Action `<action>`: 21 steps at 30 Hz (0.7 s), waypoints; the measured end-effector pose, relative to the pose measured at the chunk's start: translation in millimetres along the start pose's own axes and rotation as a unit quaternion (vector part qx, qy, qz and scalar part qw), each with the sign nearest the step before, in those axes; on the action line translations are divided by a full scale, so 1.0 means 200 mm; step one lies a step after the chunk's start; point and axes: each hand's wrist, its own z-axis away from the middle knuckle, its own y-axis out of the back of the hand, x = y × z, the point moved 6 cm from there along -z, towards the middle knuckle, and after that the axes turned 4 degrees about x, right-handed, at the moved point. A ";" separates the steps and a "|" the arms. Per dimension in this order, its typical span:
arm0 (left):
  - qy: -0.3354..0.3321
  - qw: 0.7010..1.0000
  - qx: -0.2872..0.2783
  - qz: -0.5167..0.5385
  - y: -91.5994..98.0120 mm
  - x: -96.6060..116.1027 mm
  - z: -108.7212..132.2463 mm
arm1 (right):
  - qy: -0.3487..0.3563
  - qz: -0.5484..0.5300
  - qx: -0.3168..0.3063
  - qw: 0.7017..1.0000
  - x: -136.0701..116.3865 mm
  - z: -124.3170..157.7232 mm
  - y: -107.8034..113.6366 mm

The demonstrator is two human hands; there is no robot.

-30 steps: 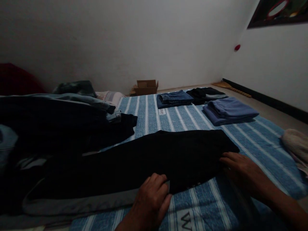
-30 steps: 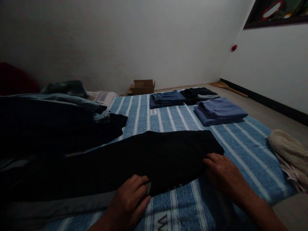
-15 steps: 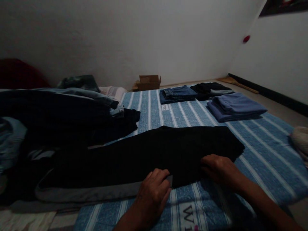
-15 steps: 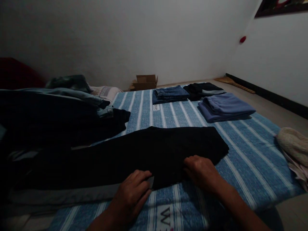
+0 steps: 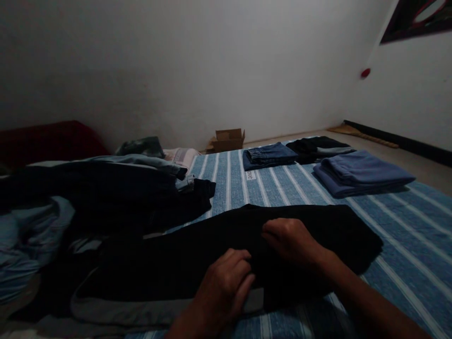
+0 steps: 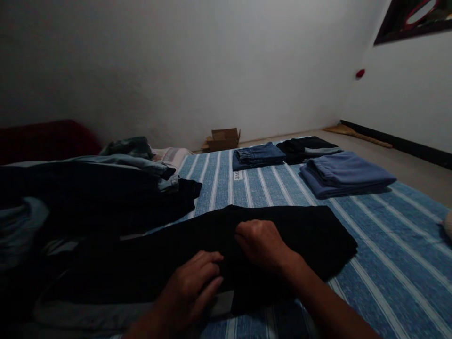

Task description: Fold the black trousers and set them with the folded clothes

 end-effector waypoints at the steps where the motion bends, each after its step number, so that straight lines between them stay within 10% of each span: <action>1: 0.016 1.000 0.006 -0.015 0.03 -0.05 -0.07 | 0.013 0.004 0.020 1.000 -0.01 -0.03 -0.03; 9: 0.252 0.951 -0.107 -0.144 -0.09 -0.57 -0.59 | 0.143 0.044 0.112 0.982 -0.11 0.05 -0.33; 21: 0.275 0.946 -0.158 -0.070 -0.23 -0.70 -0.66 | 0.122 0.026 0.110 0.986 -0.09 0.05 -0.36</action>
